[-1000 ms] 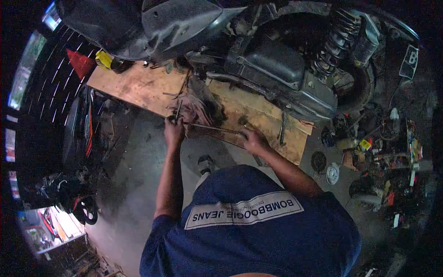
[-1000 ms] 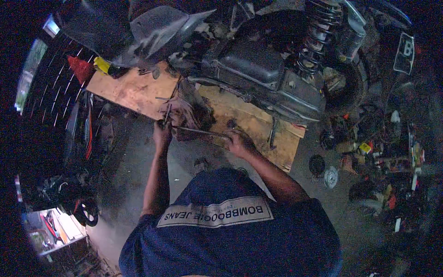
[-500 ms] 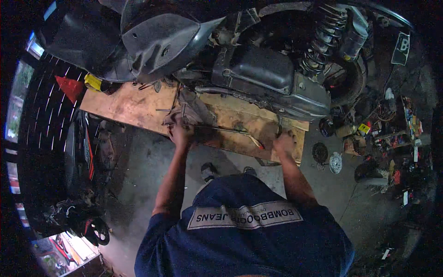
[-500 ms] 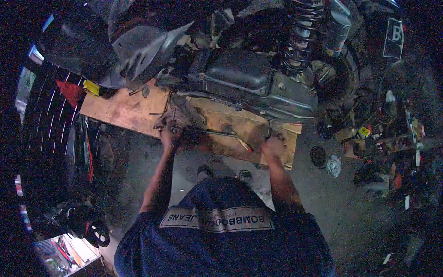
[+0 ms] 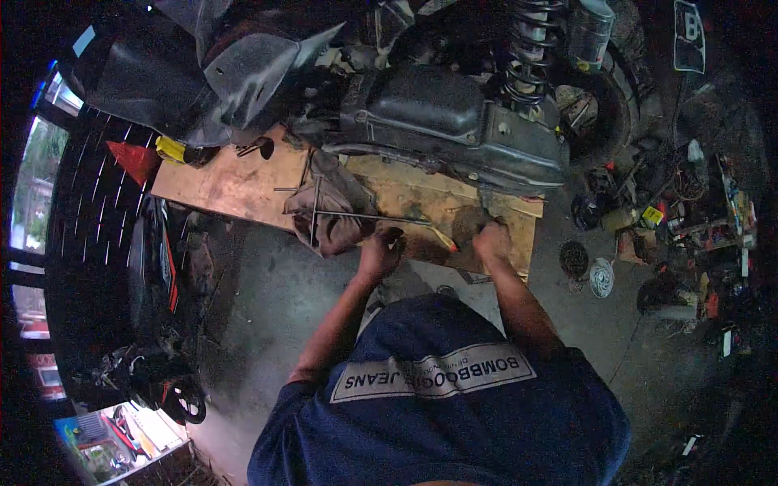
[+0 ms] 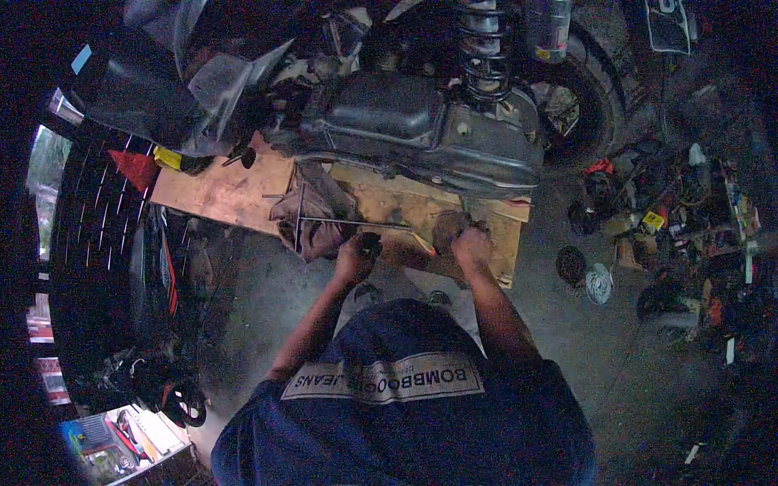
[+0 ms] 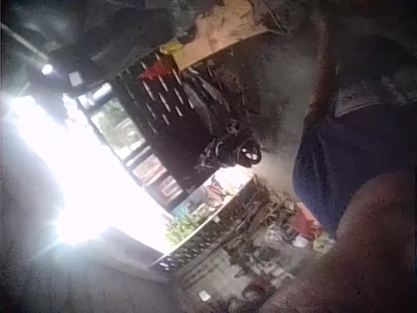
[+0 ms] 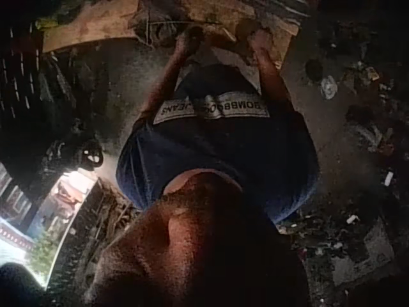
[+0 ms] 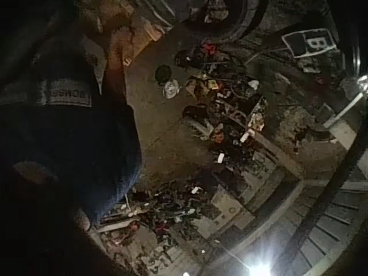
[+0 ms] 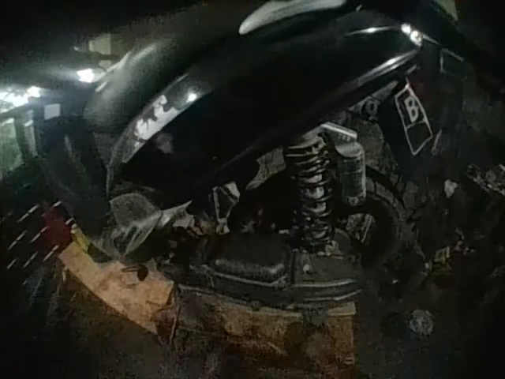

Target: The person works on the rear section of a motorcycle, using a wrench to tighten a bolt on the suspension assembly. They then use a screwdriver to adjust a plastic body panel near the engine casing. The person also uses a brush to clean a small metal part on the workbench.

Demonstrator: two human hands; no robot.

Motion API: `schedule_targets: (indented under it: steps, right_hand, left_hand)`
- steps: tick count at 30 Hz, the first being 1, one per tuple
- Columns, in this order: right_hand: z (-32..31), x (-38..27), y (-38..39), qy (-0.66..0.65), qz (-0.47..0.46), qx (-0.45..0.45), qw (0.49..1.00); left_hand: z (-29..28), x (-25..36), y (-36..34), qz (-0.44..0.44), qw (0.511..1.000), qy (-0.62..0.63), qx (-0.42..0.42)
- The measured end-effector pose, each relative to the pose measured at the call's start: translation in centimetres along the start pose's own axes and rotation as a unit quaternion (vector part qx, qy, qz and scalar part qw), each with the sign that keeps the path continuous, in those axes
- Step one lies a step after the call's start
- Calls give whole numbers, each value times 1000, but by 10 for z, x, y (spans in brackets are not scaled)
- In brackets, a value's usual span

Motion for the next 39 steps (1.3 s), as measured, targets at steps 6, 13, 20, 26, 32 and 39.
schedule_targets:
  steps: [6,13,20,26,32,39]
  right_hand:
    - [3,16,-5,-59,-40,-5,997]
    - [-1,32,-6,-76,-141,40,986]
    - [-46,48,17,-197,-283,50,937]
    - [-110,35,39,-275,-294,-21,915]
    - [-184,5,66,-388,-416,106,815]
    - [-265,-9,100,-409,-508,251,715]
  left_hand:
    - [41,2,14,82,994,-62,-21]
    - [103,10,2,-118,966,-196,-121]
    - [130,-4,-11,-152,956,-220,-120]
    - [72,9,25,-160,976,-123,85]
    - [3,25,51,-60,938,42,340]
    - [-70,50,39,45,855,91,509]
Point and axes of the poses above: each hand's wrist, its own y-axis away from the middle knuckle, its own z-axis out of the palm, x = y × z, the point moved 7 cm from there along -y, towards the middle knuckle, and after that the axes turned 13 degrees about z, right-handed, at the moved point
